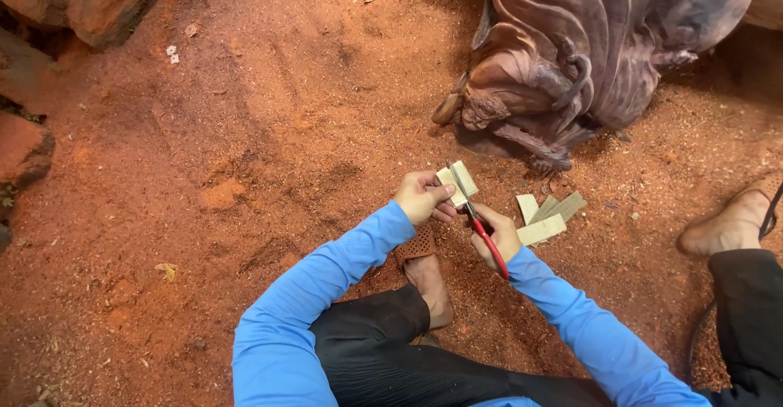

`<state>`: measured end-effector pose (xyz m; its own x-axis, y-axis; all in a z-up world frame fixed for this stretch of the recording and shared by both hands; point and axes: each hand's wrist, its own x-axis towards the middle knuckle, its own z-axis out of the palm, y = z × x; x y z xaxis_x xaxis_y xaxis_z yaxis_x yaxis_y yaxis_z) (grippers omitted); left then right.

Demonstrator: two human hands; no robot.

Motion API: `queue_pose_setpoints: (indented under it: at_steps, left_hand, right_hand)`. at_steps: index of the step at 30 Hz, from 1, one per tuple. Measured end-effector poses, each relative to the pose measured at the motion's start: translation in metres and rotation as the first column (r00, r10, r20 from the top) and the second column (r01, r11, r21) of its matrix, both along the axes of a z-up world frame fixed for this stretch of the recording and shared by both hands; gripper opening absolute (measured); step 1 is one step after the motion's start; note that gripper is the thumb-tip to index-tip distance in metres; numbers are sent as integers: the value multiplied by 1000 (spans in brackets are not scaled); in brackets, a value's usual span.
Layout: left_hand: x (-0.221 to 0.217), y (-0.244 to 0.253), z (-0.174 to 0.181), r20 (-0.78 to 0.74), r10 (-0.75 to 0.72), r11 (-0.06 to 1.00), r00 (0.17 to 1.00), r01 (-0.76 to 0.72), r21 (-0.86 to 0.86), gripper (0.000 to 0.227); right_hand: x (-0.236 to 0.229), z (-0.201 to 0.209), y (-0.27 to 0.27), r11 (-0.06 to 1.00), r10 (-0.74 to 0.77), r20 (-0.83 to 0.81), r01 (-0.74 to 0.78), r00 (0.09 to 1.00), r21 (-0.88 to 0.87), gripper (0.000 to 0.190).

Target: Cutting sandpaper into strips and assembling them onto a rotary tool mandrel for wood finishing.

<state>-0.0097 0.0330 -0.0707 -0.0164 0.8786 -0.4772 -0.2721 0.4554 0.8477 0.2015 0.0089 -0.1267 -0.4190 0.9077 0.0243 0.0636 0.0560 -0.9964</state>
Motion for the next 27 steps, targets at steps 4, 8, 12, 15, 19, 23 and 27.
queue_pose_setpoints:
  at_steps: [4,8,12,15,19,23,27]
  left_hand:
    - [-12,12,20,-62,-27,999,998,29,32,17]
    - [-45,39,51,-133,270,927,954,-220,302,12]
    - [-44,36,53,-22,331,876,943,-299,378,21]
    - [-33,36,40,72,242,885,968,-251,392,27]
    - [-33,34,27,121,90,935,988,-126,331,64]
    - [-9,25,16,-115,-18,916,993,62,396,76]
    - [19,13,11,-290,-88,896,953,203,395,77]
  right_hand:
    - [-9,42,3,983,98,-86,-110,991,-150,61]
    - [-3,-4,9,908,410,563,-377,717,-182,90]
    - [34,-139,-3,926,333,923,-250,195,-281,55]
    - [51,-151,-8,917,332,939,-264,93,-298,53]
    - [50,-128,3,855,415,910,-351,20,-382,77]
    - [19,-4,29,896,264,221,-154,939,-417,69]
    - [8,5,35,909,-62,-507,-162,860,-385,41]
